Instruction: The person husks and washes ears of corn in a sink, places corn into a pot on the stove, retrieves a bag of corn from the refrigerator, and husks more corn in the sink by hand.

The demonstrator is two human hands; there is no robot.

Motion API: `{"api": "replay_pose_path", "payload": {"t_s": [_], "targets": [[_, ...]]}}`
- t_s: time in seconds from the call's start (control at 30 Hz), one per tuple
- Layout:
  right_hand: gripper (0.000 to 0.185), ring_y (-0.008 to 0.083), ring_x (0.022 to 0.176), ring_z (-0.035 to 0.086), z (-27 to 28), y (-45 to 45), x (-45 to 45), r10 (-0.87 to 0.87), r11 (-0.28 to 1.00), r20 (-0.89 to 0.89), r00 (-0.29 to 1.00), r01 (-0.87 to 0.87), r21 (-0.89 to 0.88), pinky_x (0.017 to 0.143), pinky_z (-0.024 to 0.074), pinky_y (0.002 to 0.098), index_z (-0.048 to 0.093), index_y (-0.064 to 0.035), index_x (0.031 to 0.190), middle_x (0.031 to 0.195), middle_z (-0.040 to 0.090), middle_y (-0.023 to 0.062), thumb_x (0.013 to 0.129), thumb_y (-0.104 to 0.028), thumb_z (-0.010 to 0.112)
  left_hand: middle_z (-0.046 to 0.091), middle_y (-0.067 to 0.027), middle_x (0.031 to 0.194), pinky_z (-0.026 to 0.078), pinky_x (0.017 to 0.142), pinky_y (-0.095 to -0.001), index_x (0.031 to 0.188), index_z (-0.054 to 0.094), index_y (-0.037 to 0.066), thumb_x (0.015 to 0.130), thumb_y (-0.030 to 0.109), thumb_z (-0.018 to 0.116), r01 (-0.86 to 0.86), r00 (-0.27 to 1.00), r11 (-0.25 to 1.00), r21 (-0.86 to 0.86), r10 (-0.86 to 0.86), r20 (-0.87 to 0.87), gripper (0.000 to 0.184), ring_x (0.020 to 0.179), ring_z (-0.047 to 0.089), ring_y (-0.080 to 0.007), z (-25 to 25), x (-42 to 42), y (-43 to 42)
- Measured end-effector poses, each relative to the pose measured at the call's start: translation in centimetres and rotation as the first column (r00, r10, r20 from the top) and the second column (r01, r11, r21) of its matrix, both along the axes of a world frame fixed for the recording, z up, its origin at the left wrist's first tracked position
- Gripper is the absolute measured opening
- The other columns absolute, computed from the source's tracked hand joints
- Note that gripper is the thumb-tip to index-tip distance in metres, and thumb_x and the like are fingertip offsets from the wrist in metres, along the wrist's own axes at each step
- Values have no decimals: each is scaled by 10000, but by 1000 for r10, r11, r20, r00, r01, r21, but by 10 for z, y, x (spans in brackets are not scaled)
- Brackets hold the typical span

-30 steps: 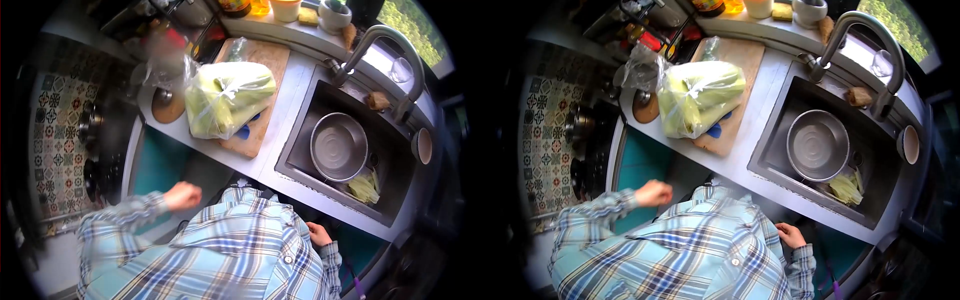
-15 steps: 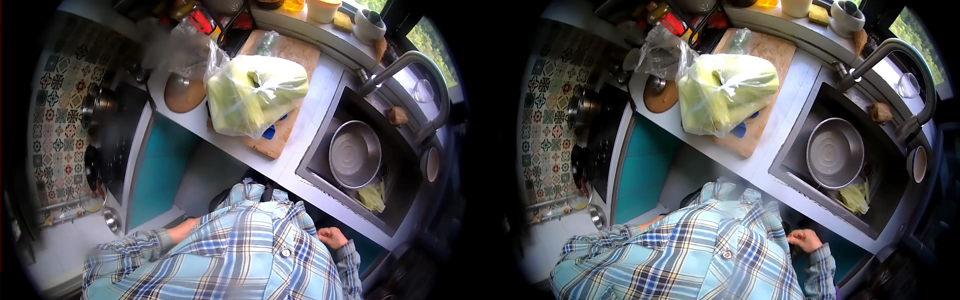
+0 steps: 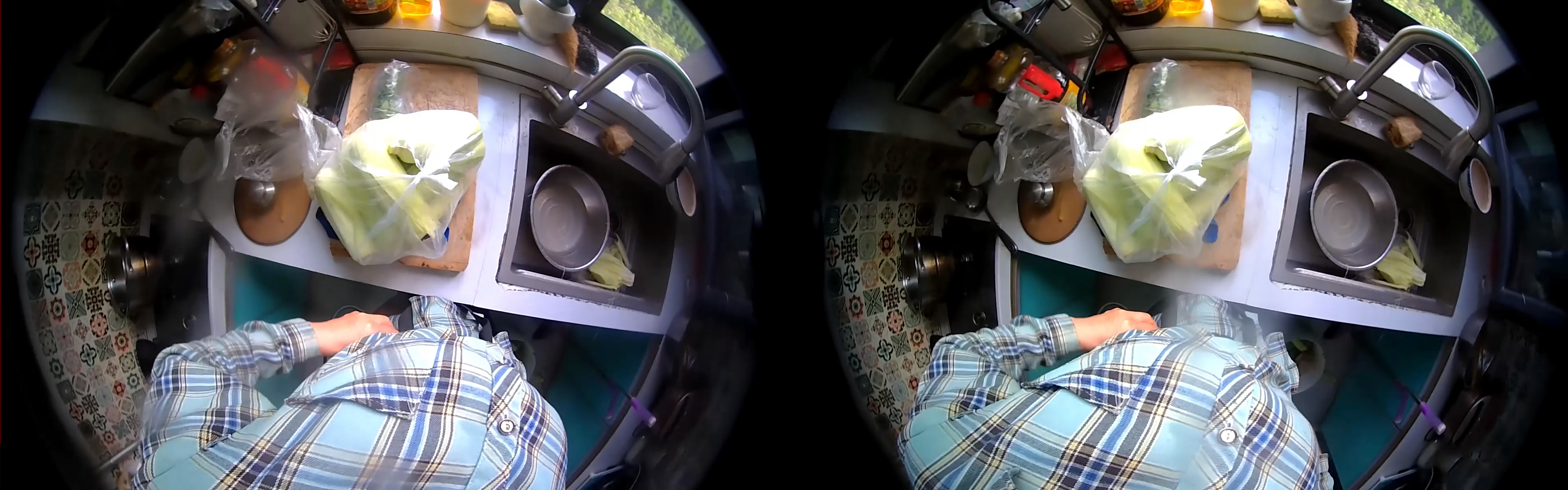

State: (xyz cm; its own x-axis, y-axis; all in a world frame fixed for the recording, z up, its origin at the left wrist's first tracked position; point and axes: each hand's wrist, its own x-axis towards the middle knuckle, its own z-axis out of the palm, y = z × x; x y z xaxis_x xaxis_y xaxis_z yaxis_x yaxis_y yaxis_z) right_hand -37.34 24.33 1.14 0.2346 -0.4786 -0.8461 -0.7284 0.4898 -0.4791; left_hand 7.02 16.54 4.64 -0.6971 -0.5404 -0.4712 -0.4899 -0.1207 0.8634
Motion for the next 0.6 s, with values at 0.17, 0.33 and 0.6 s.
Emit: {"api": "replay_pose_path", "payload": {"t_s": [0.17,0.33,0.6], "targets": [[122,177,603,611,-4,11,14,31,999,-27,999,-31,-14,538,460,287,635,-43,774,661,609,109,734,-158,639,545,-159,1016,444,824,-349,1100,537,7,778,138,547,91,989,995,-36,-95,-114,348,936,549,-308,7,-6,-24],[121,189,610,615,-8,10,12,125,992,-43,991,-126,-13,540,463,290,635,-46,771,665,610,109,727,-159,642,569,-136,962,429,835,-318,1061,561,10,781,137,538,-31,954,996,-78,6,-298,309,947,546,-278,-14,-38,-36],[121,208,621,622,-1,-42,-8,644,764,-77,761,-645,23,544,469,297,636,-52,766,670,611,109,716,-162,647,587,-90,935,438,817,-291,989,576,47,804,141,500,-338,897,927,-165,263,-357,221,937,558,-225,-14,-38,3]]}}
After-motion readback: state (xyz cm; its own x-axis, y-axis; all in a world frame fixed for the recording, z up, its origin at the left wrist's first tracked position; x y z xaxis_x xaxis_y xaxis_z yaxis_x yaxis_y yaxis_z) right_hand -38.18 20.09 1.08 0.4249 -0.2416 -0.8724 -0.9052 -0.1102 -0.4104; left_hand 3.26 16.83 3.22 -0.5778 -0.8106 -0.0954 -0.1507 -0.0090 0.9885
